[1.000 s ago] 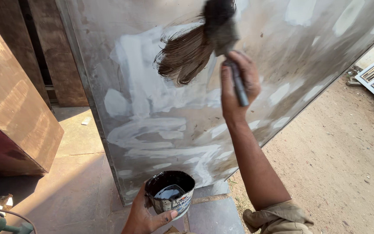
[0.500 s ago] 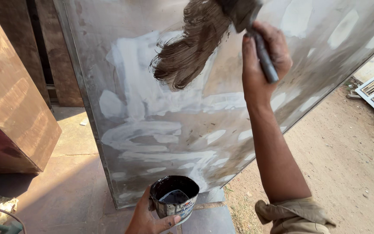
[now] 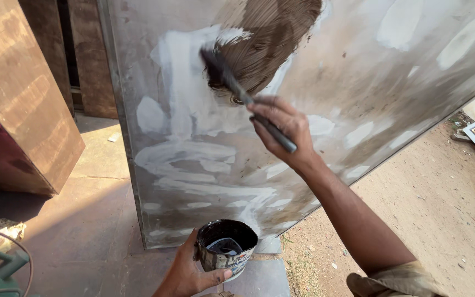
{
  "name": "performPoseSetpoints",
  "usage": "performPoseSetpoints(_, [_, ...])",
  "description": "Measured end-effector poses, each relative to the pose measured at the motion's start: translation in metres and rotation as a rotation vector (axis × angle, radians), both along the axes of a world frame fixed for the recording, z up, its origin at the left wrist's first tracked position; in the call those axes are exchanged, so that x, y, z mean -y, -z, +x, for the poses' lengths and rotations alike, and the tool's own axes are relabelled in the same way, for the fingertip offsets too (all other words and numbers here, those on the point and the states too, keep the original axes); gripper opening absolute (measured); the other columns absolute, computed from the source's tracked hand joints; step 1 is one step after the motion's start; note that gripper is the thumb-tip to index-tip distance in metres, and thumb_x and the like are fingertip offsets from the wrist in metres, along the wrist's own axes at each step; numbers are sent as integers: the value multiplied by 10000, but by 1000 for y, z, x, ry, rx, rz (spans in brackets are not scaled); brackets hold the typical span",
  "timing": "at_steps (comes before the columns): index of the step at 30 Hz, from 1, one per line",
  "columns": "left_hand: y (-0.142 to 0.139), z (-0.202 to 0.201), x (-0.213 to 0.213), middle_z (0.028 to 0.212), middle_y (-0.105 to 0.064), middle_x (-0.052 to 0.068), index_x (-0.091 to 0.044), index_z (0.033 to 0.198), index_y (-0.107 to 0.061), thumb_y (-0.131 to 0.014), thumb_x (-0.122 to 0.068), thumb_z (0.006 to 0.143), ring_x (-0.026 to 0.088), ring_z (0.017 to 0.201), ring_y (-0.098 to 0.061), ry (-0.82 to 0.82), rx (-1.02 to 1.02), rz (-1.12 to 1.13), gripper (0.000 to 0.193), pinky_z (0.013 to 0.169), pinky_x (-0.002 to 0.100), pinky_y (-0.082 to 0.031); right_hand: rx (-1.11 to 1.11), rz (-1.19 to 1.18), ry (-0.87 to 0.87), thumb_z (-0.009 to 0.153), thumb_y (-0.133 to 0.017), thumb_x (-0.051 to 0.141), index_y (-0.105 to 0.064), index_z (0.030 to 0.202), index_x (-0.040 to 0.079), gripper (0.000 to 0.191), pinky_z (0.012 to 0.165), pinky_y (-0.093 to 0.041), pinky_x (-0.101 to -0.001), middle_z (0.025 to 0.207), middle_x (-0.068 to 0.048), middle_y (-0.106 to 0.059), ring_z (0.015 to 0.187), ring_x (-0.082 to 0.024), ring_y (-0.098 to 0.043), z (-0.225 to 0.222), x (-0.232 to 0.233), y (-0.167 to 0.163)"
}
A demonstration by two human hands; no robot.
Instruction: The person sits on the ground holding a can of dark brown paint and dips a wide brush into it, then brushes the paint onto wooden furniture panels, covering the white base coat on the faces, edges and sides of the panels.
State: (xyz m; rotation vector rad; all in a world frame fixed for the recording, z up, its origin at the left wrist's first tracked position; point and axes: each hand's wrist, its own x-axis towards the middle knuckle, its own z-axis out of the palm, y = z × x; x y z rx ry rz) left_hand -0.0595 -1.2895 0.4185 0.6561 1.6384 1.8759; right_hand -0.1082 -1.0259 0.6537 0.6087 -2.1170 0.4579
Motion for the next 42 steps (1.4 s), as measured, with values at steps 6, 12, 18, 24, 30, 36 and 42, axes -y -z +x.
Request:
performPoseSetpoints(6, [-3, 1, 12, 1283, -707, 139, -45, 1399, -506, -949, -322, 594, 248, 1238, -679, -37, -23, 12, 960, 1061, 392, -528, -129, -225, 158, 933, -767, -49, -741, 1199, 54, 286, 909, -633, -291, 1258, -141, -724, 1082, -208, -749, 0, 3, 17])
performPoseSetpoints(12, [-3, 0, 19, 1284, -701, 140, -48, 1398, -499, -947, -343, 589, 244, 1237, -671, -39, -86, 4, 971, 1061, 391, -523, 3, -126, 7, 904, -759, -55, -729, 1171, 14, 277, 913, -596, -321, 1208, -156, -725, 1076, -226, -731, -16, 24, 22])
performPoseSetpoints(18, [0, -1, 30, 1280, -702, 144, -34, 1395, -492, -950, -351, 600, 239, 1215, -680, -67, -65, 69, 971, 1047, 386, -537, -99, -162, 74, 924, -731, -64, -713, 1189, 4, 274, 958, -596, -331, 1244, -170, -708, 1103, -248, -734, -27, 54, 32])
performPoseSetpoints(24, [1, -8, 48, 1286, -711, 131, -36, 1399, -507, -952, -316, 600, 220, 1217, -677, -109, -110, 56, 956, 1059, 362, -512, -170, -280, 76, 957, -689, -79, -706, 1224, 6, 280, 988, -606, -325, 1280, -174, -692, 1117, -240, -728, -37, 75, 38])
performPoseSetpoints(30, [1, -16, 66, 1252, -730, 137, -25, 1367, -532, -941, -330, 614, 227, 1195, -697, -102, -127, 47, 910, 1040, 372, -536, -86, -197, 40, 942, -733, -62, -719, 1190, -3, 254, 977, -596, -341, 1236, -166, -712, 1127, -255, -726, -49, 94, 50])
performPoseSetpoints(36, [-1, -24, 80, 1218, -731, 134, -35, 1346, -539, -945, -288, 597, 217, 1166, -709, -86, -91, -5, 889, 1014, 373, -564, -155, -263, 90, 935, -722, -43, -704, 1190, 17, 263, 956, -625, -319, 1247, -157, -693, 1117, -226, -731, -50, 104, 60])
performPoseSetpoints(42, [-18, -40, 97, 1234, -732, 147, -21, 1364, -525, -953, -285, 611, 226, 1155, -709, -101, -169, 30, 905, 999, 373, -560, -359, -596, 174, 1013, -667, -77, -701, 1247, 19, 256, 939, -587, -296, 1238, -130, -699, 1072, -185, -689, -40, 98, 50])
